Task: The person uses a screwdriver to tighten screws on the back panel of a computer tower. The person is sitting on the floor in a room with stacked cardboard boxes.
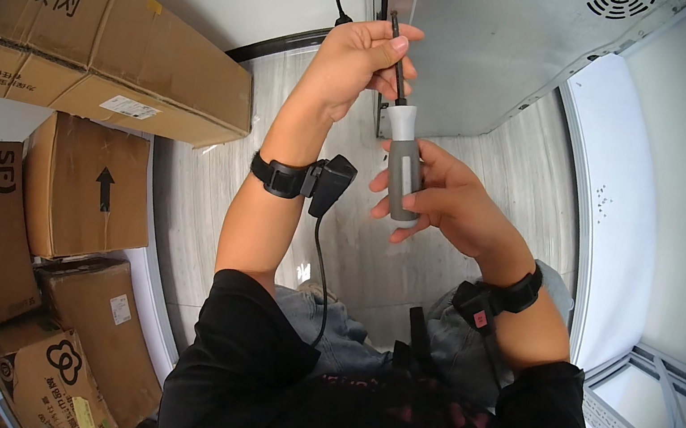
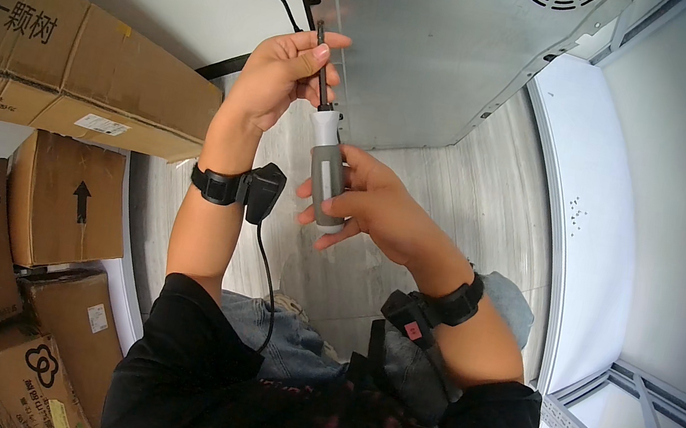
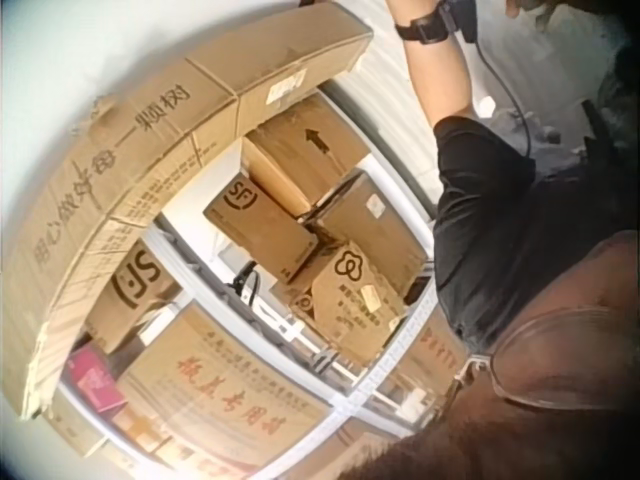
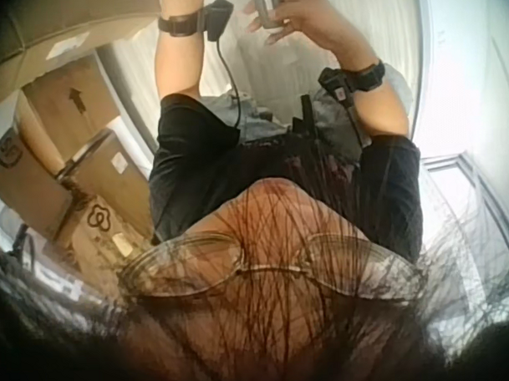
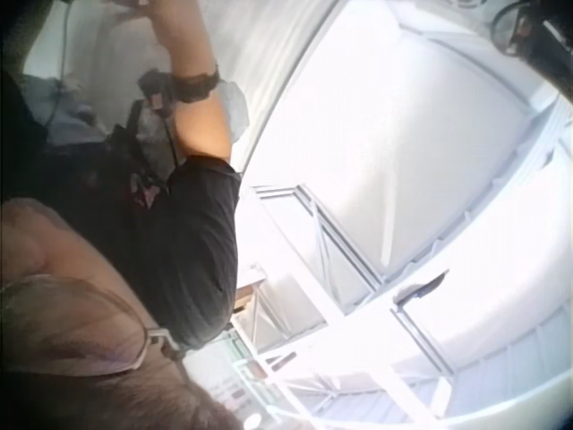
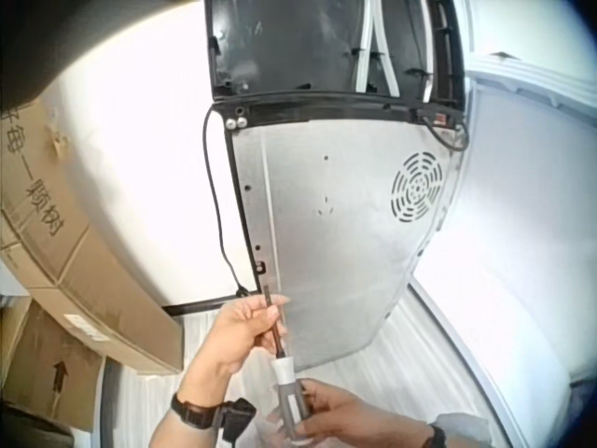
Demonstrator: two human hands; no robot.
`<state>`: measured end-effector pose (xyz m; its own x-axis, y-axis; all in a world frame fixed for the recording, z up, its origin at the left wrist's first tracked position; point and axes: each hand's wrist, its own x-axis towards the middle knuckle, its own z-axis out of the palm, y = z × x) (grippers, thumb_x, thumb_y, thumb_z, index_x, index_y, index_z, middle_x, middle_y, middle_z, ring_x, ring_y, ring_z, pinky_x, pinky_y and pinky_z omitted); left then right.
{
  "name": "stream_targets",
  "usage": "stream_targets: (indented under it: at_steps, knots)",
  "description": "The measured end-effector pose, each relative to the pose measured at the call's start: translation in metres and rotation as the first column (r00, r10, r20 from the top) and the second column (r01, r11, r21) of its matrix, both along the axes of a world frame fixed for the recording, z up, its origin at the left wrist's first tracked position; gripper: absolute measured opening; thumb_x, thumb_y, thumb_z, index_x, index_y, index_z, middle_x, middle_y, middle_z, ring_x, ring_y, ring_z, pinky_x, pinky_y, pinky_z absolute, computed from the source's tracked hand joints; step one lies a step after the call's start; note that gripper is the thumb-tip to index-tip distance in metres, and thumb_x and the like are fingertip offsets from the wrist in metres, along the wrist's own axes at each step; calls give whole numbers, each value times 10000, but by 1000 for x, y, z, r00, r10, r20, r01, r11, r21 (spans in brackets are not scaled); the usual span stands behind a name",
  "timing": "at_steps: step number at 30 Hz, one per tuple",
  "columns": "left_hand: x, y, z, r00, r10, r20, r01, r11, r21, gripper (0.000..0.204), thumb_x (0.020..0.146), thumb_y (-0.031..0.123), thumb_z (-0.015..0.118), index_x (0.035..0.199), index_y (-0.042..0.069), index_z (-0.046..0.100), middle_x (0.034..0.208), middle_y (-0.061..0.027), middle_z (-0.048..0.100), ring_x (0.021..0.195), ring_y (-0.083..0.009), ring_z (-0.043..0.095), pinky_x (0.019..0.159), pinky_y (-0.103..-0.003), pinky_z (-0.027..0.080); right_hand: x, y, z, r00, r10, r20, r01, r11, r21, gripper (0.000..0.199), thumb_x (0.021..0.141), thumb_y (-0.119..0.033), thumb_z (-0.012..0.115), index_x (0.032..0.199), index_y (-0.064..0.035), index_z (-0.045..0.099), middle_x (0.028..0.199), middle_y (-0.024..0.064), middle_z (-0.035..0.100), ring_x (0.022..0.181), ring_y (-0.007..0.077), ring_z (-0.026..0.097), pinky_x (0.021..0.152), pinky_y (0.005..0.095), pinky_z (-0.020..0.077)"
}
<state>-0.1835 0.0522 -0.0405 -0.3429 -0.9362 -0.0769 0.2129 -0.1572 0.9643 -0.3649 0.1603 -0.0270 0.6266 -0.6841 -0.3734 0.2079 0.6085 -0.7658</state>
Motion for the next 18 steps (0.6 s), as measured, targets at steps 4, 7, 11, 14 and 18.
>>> stream_targets:
  at_steps: [4, 7, 11, 14, 18]
  knots:
    - [-2, 3, 7, 996, 52, 65, -54, 998, 26, 262, 919, 233, 581, 1052, 10, 616, 706, -30, 638, 554, -104, 606, 478, -220, 466, 8, 5, -1, 975, -24, -221, -10, 989, -149, 590, 773, -126, 695, 1275, -5, 408, 956, 60, 567, 813, 139, 613, 522, 259, 526]
    - [0, 1, 5, 984, 79, 161, -83, 996, 18, 244, 907, 252, 599, 955, 14, 629, 648, -19, 619, 502, -93, 578, 469, -211, 450, 13, 4, 3, 952, -4, -306, -42, 989, -145, 607, 765, -127, 711, 1278, -14, 405, 895, 38, 546, 785, 127, 611, 482, 246, 497]
    - [0, 1, 3, 990, 96, 103, -98, 995, 16, 229, 906, 244, 601, 866, 20, 631, 580, -5, 591, 441, -81, 537, 456, -199, 429, 14, 7, -1, 983, -44, -177, 23, 993, -118, 579, 780, -131, 688, 1266, -4, 400, 908, 69, 556, 786, 174, 627, 508, 260, 504]
    - [4, -1, 2, 999, 39, 29, -39, 999, 27, 218, 913, 221, 586, 892, 9, 632, 617, -21, 609, 468, -87, 554, 467, -205, 441, 8, 7, 3, 998, -25, 61, 26, 1000, -16, 586, 798, -115, 651, 1300, -3, 369, 977, 110, 572, 842, 237, 646, 564, 291, 538]
    - [6, 0, 3, 995, 11, -97, -4, 997, 81, 223, 921, 208, 569, 920, -6, 633, 672, -45, 629, 515, -102, 584, 490, -207, 467, 0, 3, 13, 977, 20, 212, -29, 999, 44, 532, 834, -101, 627, 1291, 16, 382, 1034, 130, 588, 921, 245, 644, 639, 346, 575]
